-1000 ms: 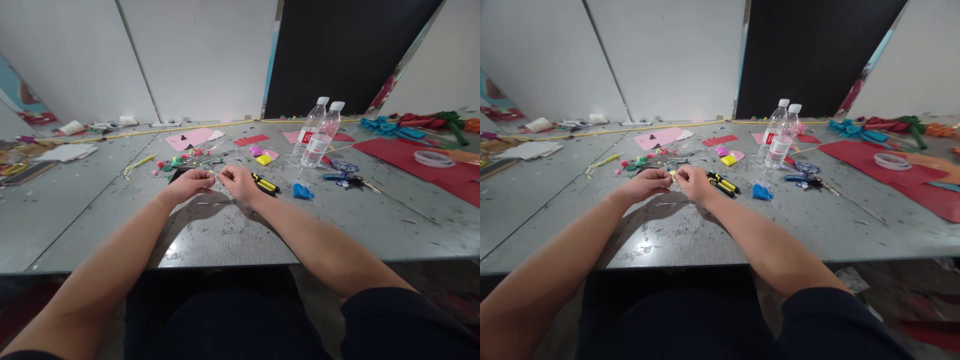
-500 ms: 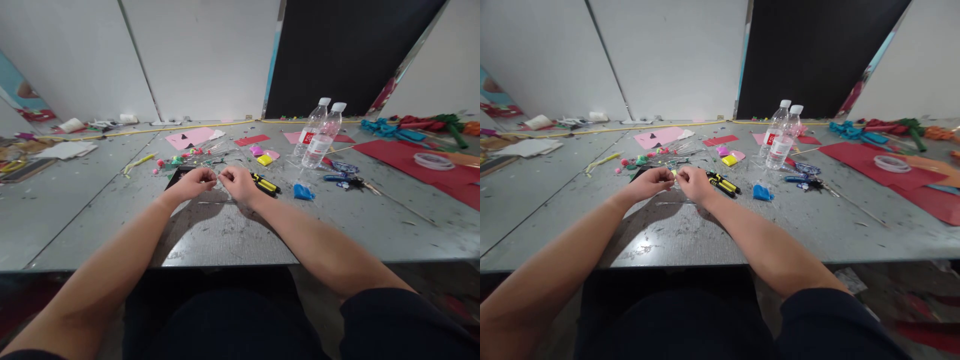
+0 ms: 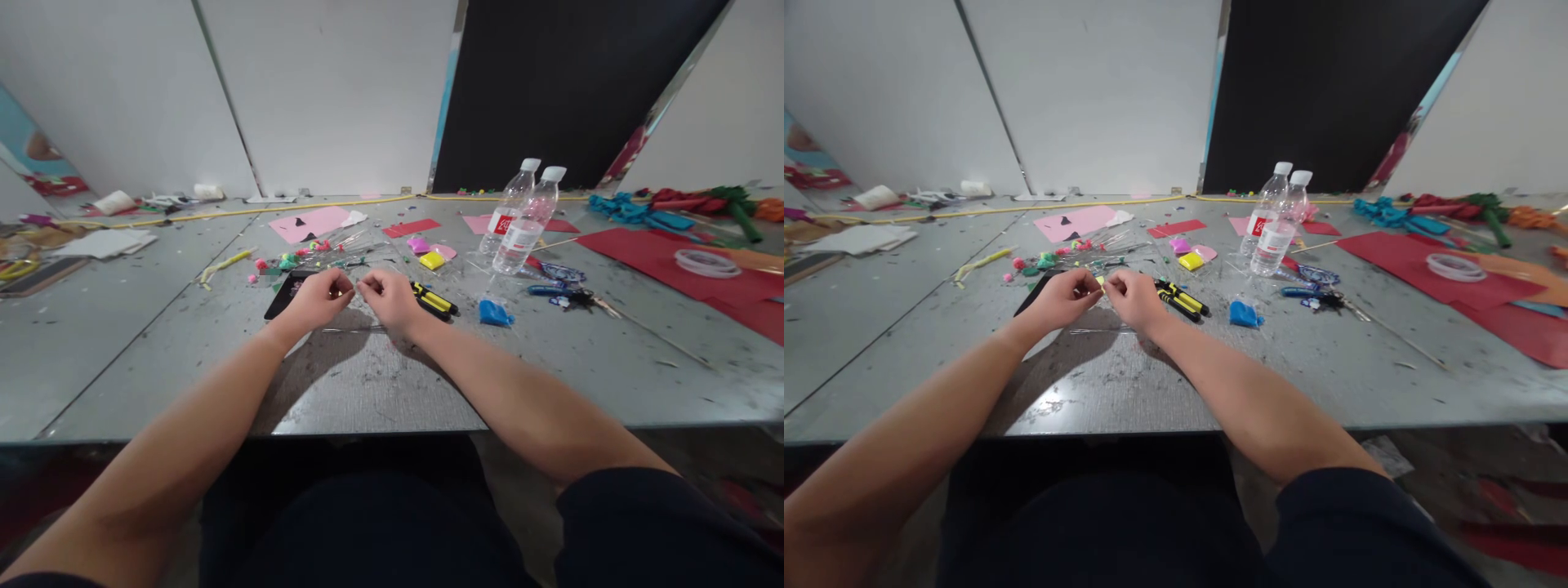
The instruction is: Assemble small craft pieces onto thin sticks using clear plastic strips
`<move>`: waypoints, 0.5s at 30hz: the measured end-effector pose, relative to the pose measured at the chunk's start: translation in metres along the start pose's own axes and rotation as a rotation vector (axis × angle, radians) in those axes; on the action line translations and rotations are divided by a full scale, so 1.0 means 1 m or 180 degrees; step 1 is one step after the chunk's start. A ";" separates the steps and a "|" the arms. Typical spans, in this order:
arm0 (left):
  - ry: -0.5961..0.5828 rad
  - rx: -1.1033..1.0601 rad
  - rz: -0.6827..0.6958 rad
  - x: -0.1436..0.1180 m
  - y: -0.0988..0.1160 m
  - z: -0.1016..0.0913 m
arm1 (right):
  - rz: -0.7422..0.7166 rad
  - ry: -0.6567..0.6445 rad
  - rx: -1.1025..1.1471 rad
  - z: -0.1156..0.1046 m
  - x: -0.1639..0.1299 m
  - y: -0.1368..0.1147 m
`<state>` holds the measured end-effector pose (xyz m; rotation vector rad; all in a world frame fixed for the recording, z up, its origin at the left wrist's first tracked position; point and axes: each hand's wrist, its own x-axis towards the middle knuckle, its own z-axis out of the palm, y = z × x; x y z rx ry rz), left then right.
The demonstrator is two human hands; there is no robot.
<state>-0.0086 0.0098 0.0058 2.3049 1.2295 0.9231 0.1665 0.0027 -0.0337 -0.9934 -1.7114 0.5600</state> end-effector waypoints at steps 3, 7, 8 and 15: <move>0.0018 -0.0012 0.0039 -0.001 0.002 0.001 | -0.0230 0.0016 -0.0179 -0.001 0.000 -0.001; 0.0052 0.0085 0.0091 -0.002 0.005 0.003 | -0.0415 0.0029 -0.0376 -0.002 -0.001 -0.001; 0.0066 0.0121 0.0106 -0.002 0.006 0.004 | -0.0446 0.0030 -0.0402 -0.002 -0.001 -0.002; -0.0003 0.0019 0.0134 -0.001 0.006 0.007 | -0.0563 0.0047 -0.0474 -0.004 -0.001 -0.003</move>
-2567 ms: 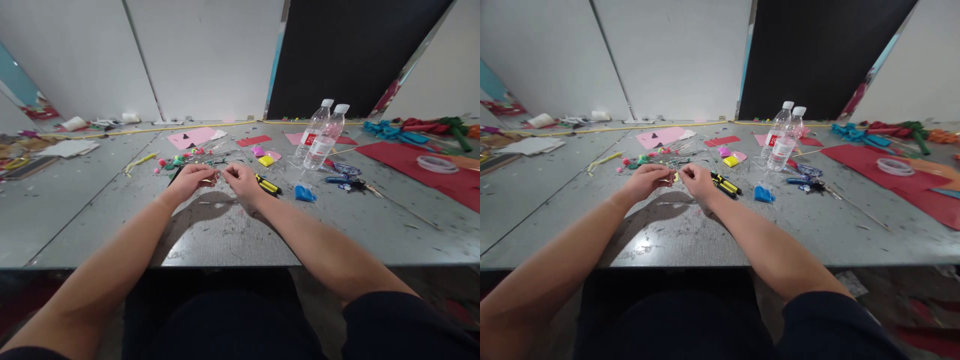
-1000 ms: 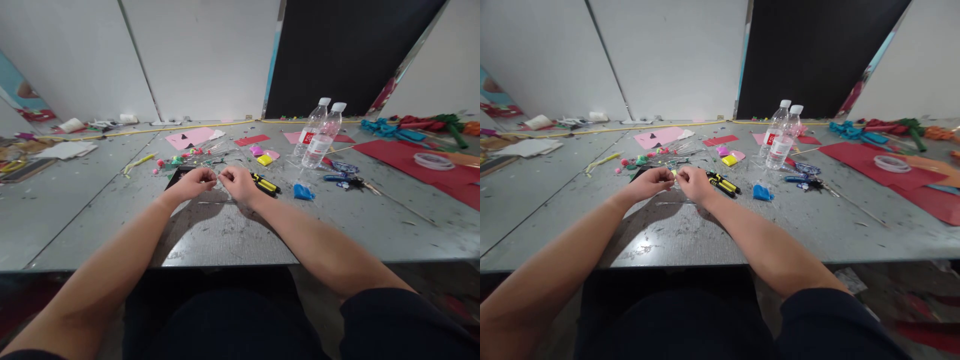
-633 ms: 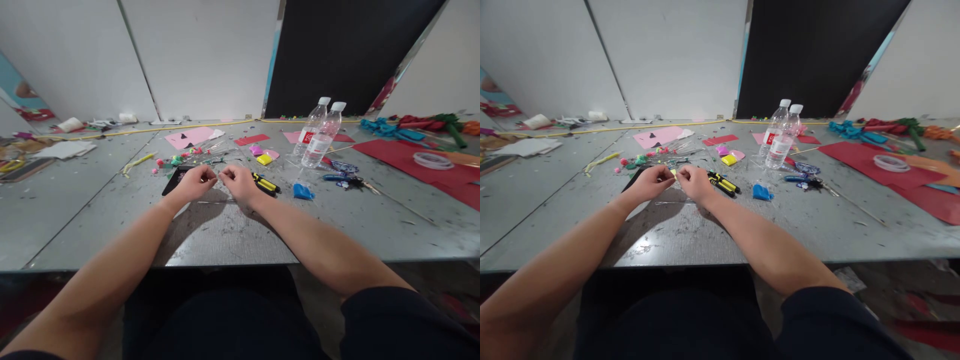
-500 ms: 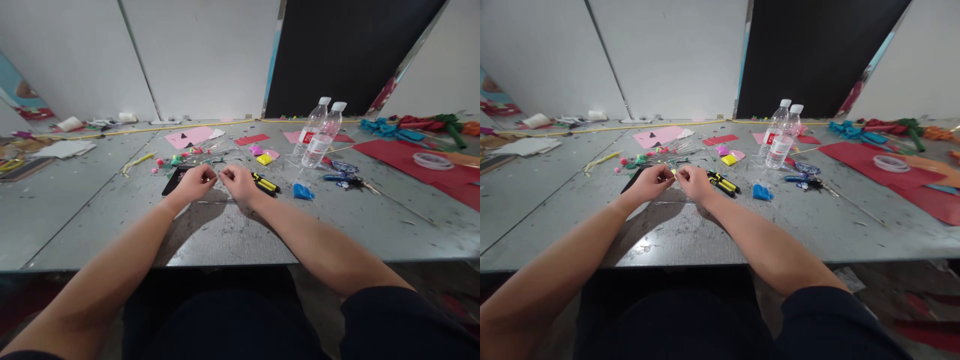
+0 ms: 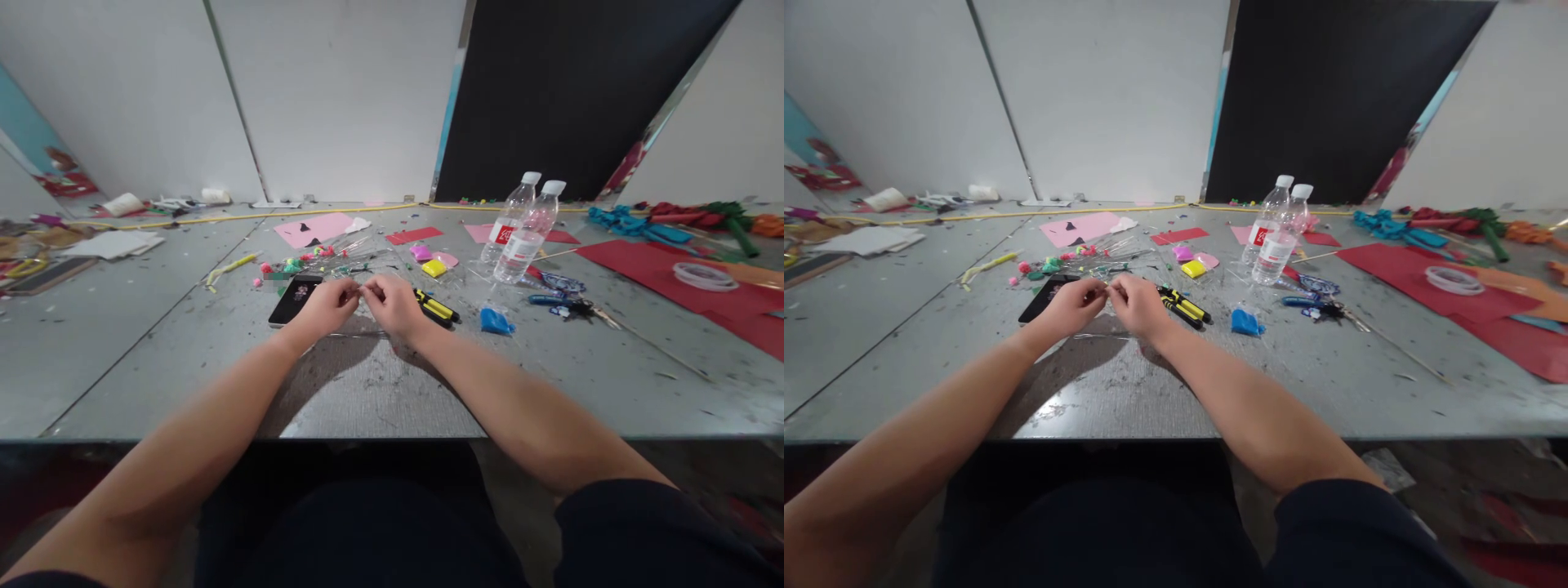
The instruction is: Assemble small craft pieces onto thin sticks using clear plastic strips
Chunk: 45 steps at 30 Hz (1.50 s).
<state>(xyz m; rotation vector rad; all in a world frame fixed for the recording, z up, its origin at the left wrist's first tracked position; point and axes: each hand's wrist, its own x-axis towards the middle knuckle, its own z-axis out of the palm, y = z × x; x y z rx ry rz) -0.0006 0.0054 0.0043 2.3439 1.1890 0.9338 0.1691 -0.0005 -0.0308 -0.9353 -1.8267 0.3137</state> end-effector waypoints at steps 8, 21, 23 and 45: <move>-0.0103 -0.1457 -0.0678 0.000 -0.005 0.000 | 0.0119 0.0129 0.0003 -0.002 0.001 0.007; -0.0030 -0.1958 -0.1213 0.000 -0.004 0.002 | 0.0135 0.0201 0.0098 0.000 -0.001 0.000; 0.0047 -0.1732 -0.1077 -0.001 -0.003 0.002 | 0.0123 0.0174 0.0108 0.000 -0.001 0.000; -0.0140 -0.2735 -0.1120 -0.006 0.006 0.007 | 0.0716 0.0363 0.0752 0.004 0.000 0.005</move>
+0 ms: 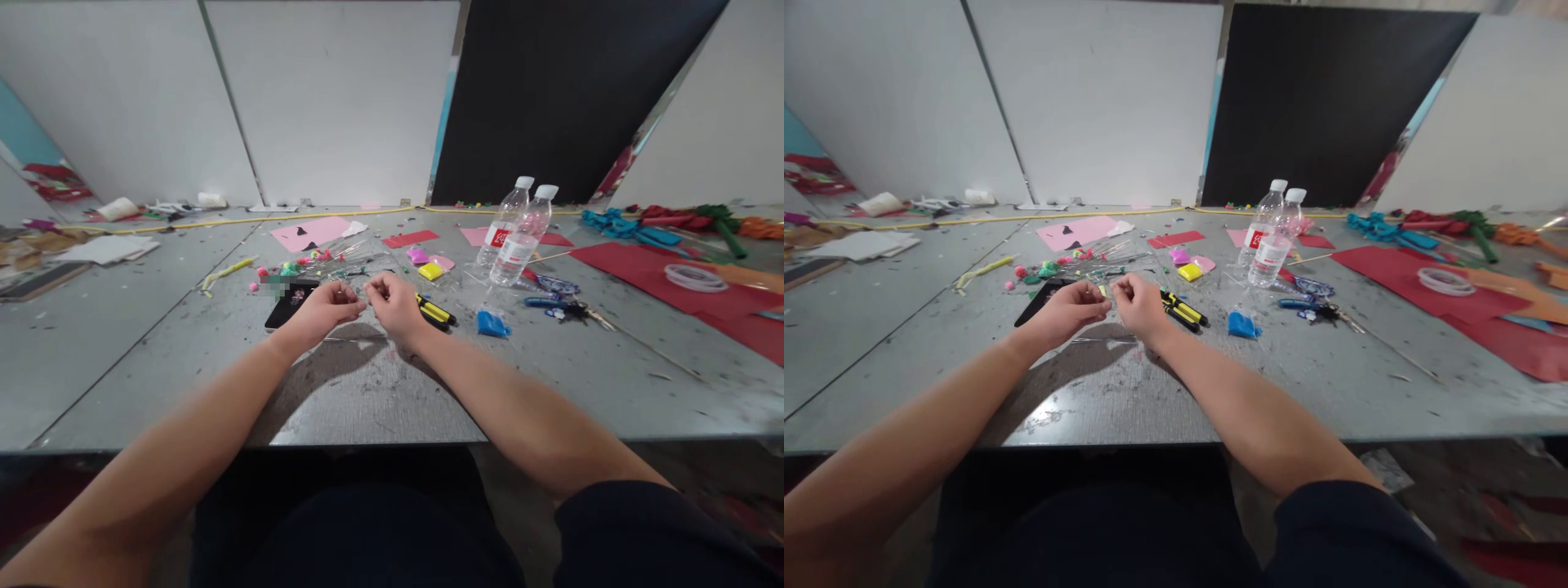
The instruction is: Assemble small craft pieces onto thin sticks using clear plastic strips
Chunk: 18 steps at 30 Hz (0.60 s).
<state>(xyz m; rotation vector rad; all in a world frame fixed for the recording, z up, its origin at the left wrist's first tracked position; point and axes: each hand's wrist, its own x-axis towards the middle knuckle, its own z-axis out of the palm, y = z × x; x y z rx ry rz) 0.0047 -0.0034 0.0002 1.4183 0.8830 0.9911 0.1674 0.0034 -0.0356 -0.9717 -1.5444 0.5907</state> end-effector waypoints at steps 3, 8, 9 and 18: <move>-0.0030 -0.0058 -0.0005 0.000 0.000 -0.002 | 0.0126 -0.0036 0.0218 0.002 0.000 0.000; 0.0013 0.0091 0.0035 0.001 0.000 -0.002 | 0.0284 -0.0047 0.0377 0.004 0.001 0.003; 0.0042 0.0124 0.0040 0.002 0.000 -0.002 | 0.0303 -0.0049 0.0402 0.005 0.001 0.003; 0.0370 0.0470 0.0103 0.004 -0.003 0.000 | 0.0317 -0.0223 0.0339 0.008 -0.003 -0.003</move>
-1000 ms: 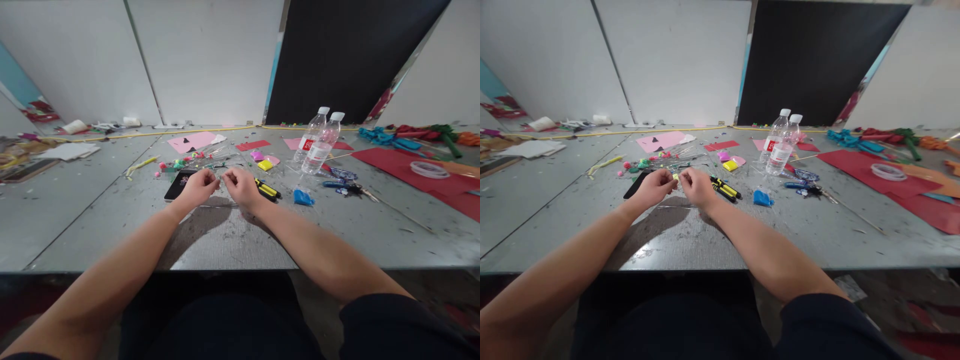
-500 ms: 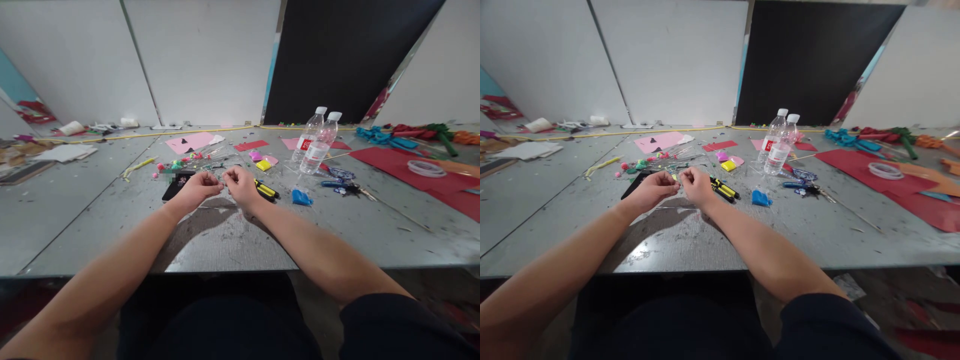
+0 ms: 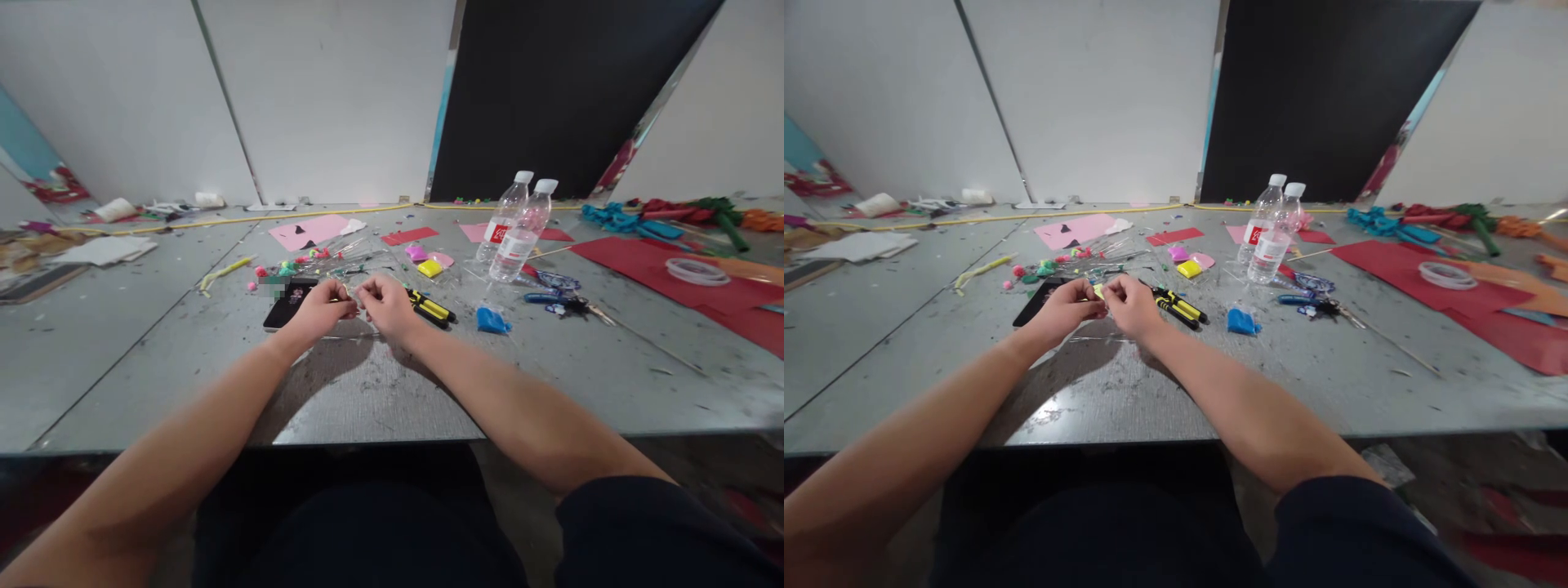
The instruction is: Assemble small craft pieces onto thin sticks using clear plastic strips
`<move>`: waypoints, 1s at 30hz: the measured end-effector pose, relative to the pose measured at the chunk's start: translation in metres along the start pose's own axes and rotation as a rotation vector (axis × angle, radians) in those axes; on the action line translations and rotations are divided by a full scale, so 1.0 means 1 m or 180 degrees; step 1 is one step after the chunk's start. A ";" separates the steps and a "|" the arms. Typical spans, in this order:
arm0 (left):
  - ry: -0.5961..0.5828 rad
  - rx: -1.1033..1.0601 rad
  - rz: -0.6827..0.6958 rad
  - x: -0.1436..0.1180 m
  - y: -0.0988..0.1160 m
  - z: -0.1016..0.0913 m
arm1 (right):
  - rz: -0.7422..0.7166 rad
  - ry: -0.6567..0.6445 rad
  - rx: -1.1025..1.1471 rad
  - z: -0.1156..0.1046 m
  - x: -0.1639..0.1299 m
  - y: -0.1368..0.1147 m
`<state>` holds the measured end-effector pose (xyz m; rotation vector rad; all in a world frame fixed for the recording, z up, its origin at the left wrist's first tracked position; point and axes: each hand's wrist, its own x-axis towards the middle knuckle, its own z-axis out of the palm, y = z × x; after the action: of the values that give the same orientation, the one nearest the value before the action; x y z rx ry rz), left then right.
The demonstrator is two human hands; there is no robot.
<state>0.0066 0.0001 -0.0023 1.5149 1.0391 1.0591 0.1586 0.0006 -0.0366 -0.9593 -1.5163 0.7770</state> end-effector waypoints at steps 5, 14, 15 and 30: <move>0.0045 -0.0064 -0.0197 -0.001 0.004 0.001 | -0.0004 0.0078 -0.0063 -0.002 0.001 0.000; -0.0319 -0.1157 -0.0661 0.004 0.008 -0.010 | -0.0153 -0.0057 0.0027 -0.009 0.007 0.008; -0.0383 -0.1222 -0.0712 0.005 0.008 -0.012 | -0.0155 -0.0108 0.0107 -0.009 0.007 0.009; -0.0766 -0.1029 -0.0556 0.009 0.000 -0.023 | -0.0099 -0.0301 0.0409 -0.009 0.009 0.006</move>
<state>-0.0132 0.0139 0.0020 1.2303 0.7745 0.8513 0.1677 0.0110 -0.0370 -0.8118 -1.5393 0.8971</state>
